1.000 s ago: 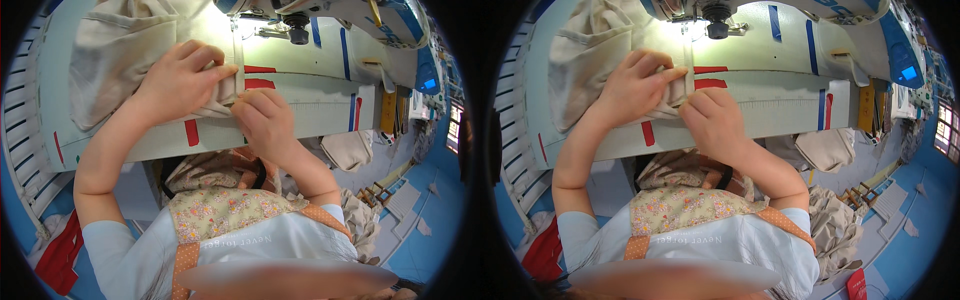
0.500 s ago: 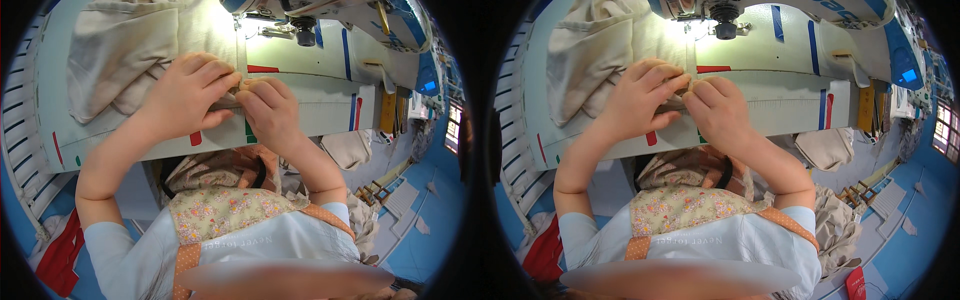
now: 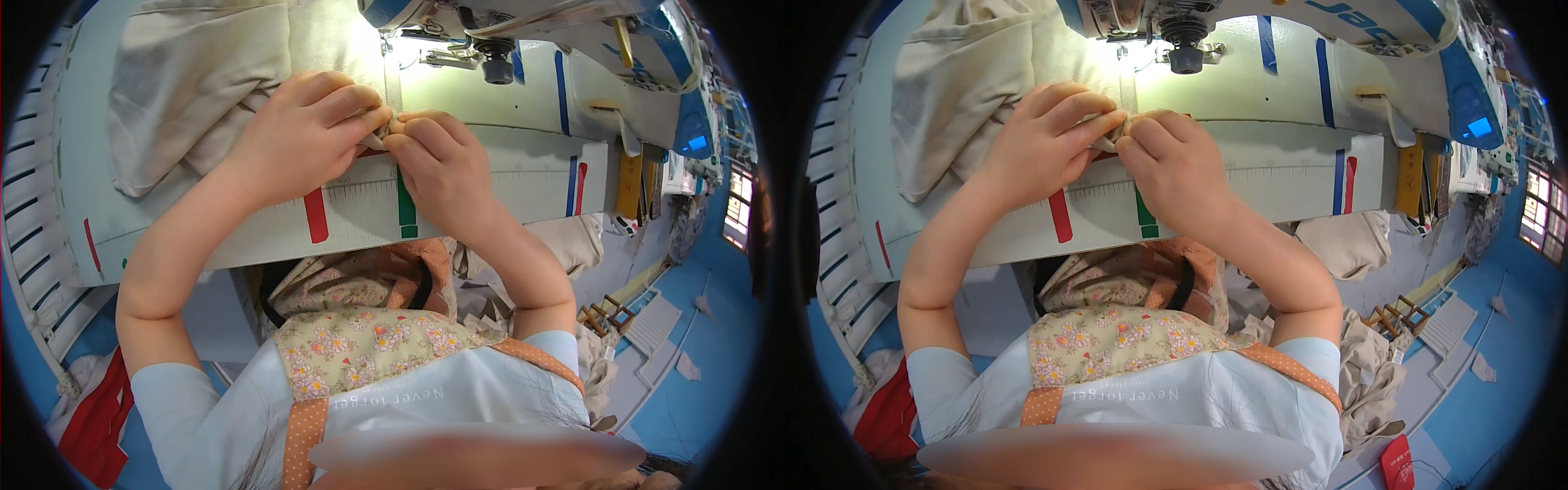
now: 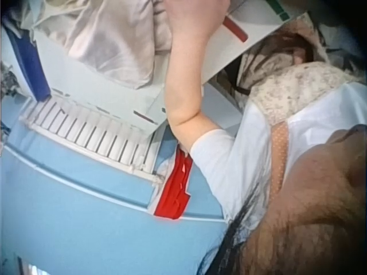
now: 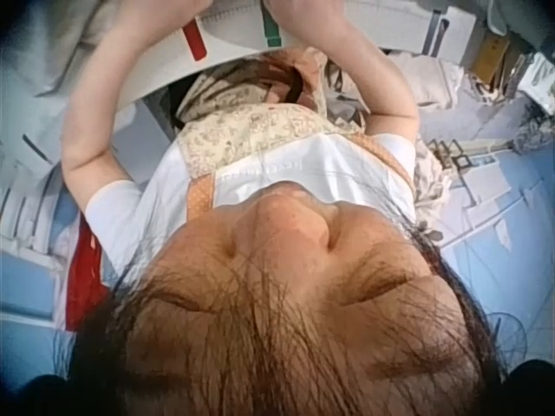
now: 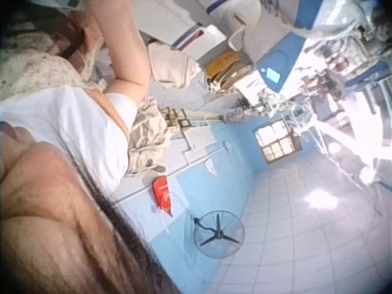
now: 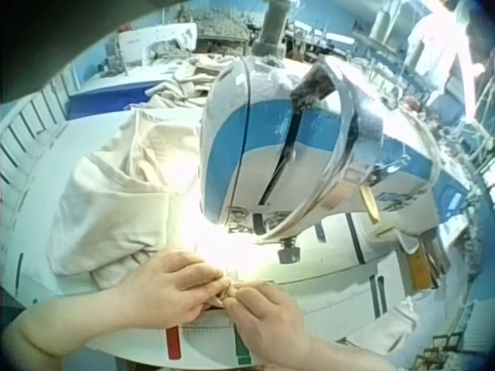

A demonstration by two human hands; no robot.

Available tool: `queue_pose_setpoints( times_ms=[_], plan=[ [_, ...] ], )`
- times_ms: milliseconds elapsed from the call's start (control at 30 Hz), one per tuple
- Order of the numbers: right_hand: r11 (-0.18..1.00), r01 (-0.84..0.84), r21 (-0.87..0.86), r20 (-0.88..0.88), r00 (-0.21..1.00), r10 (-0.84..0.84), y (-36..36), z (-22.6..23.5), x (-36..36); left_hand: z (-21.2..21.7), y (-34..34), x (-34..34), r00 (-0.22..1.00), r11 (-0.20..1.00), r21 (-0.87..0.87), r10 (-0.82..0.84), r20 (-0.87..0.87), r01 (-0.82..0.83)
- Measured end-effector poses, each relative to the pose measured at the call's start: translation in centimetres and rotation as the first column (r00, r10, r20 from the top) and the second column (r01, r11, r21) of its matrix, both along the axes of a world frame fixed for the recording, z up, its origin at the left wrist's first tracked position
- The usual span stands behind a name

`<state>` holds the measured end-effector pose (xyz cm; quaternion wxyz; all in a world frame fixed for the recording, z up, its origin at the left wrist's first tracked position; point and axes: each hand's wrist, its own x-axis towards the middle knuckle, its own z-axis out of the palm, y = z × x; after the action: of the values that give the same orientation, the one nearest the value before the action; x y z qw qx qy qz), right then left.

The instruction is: Sewing pieces of beige fabric using an industrial sewing machine.

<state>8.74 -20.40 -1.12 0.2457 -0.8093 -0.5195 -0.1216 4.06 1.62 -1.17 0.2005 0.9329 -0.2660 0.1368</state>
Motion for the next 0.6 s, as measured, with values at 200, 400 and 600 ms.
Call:
queue_pose_setpoints(
  times_ms=[200,400,600],
  plan=[
    [1.0,-0.024,-0.001,-0.02,1.0,0.024,-0.2,-0.1,0.7,-0.4,0.4,0.9,0.999,1.0,0.005,-0.031,0.036,0.03],
    [0.997,-0.069,-0.017,-0.006,0.998,0.068,0.1,0.3,1.9,-0.4,1.1,1.8,0.995,0.998,0.015,-0.063,0.075,0.062],
    [0.999,-0.045,-0.015,-0.009,0.999,0.045,-0.1,0.3,1.9,-0.5,1.0,1.7,0.994,0.997,0.018,-0.08,0.075,0.079]
  ],
)
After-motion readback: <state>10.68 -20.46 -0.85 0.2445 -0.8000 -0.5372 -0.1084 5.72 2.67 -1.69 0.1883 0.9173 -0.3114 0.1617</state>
